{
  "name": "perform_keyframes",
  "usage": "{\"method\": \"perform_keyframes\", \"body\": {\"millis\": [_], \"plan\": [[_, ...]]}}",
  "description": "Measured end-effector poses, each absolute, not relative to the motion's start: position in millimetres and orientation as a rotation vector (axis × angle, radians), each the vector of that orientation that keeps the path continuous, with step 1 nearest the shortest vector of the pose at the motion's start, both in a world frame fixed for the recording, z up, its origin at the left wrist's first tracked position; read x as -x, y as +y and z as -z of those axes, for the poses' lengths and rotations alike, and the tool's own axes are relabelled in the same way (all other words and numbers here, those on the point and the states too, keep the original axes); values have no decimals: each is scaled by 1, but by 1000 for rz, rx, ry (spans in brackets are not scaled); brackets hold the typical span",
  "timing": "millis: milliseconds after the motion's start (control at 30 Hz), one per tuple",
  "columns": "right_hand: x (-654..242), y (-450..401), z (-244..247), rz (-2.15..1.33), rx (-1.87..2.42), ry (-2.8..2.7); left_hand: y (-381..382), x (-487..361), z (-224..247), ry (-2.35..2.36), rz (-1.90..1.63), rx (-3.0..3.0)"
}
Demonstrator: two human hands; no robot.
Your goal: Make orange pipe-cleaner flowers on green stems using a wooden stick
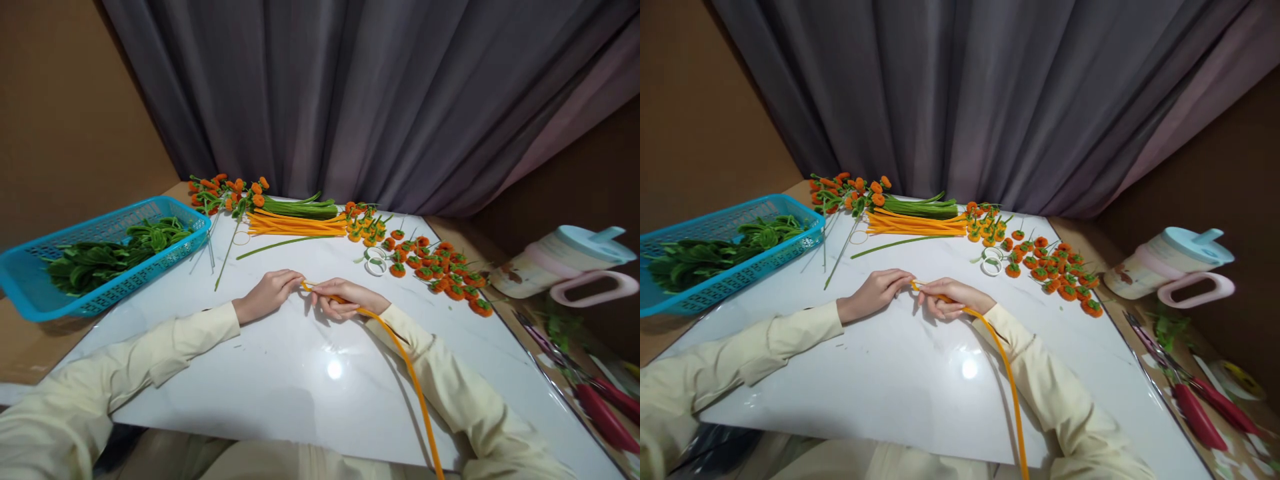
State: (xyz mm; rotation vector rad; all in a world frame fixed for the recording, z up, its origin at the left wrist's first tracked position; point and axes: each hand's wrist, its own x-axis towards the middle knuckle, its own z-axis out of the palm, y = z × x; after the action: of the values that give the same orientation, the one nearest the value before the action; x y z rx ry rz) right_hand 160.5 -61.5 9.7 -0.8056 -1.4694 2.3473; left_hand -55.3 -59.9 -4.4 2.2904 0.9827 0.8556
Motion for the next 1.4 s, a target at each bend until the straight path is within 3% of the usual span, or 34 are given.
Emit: {"method": "perform_keyframes", "body": {"millis": [233,767,1033,1400], "plan": [[-161,-63,-8,-2379,714,-1431,-61,54,3,1084,-814,-2261],[-176,-66,-16,-2624,444,-1361,-57,59,12,668,-894,-2561],[-172,-61,-7,-2415,684,-1380,-57,61,1,746,-580,-1878],[-158,-66,-9,-2297,904,-1482,-57,55,0,719,-658,-1316]]}}
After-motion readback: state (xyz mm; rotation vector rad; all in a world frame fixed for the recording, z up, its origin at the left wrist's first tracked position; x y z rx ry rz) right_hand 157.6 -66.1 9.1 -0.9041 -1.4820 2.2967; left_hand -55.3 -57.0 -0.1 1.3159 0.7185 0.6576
